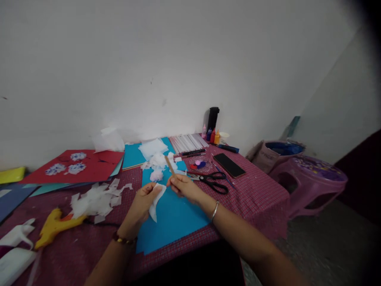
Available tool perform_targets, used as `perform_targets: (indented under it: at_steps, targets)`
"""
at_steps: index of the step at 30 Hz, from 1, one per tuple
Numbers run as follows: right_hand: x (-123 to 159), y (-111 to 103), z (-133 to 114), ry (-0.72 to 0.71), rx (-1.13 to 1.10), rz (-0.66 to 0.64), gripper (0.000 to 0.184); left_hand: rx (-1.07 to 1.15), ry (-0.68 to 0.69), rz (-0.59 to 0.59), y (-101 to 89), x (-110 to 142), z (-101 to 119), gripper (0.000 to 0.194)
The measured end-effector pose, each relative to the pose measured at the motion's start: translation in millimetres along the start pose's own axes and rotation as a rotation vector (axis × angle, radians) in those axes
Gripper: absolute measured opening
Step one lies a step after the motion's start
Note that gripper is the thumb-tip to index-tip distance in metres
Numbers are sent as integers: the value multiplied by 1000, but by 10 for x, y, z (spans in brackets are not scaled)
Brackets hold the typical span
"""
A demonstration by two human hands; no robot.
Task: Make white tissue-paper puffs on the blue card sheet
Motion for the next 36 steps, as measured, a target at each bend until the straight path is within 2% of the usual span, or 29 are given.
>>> perform_targets:
  at_steps: [8, 13, 15, 19, 23, 26, 30, 36]
  targets:
    - [56, 104, 71, 76, 165, -17, 16, -60, 29, -14, -8, -13, -33, 27]
    - [67, 106, 88, 59, 265, -19, 15, -102, 64, -1, -33, -66, -77, 25]
    - [63, 109, 104, 42, 287, -17, 16, -158, 184, 46, -46, -90, -33, 23]
    - [47, 115, 119, 17, 290, -23, 16, -378, 494, 204, -64, -72, 125, 47]
    - [40, 115, 103, 10, 337, -10, 14, -628, 598, 331, -75, 4, 232, 29]
    - [44, 121, 89, 60, 350, 12, 13, -735, 601, 318, -68, 37, 240, 23]
    - [57, 137, 104, 149, 299, 9, 14, -717, 523, 213, -36, 45, 185, 18]
    - [40, 117, 149, 89, 309, 13, 9, -647, 408, 111, -16, 72, 152, 17]
Point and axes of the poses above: each hand's wrist, its own x-axis away from the middle knuckle, its own y-axis out of the palm, z = x × y, the point moved 4 cm from there along -x, towards the middle knuckle, and after that the axes turned 13 degrees about z, right-handed, at the moved point
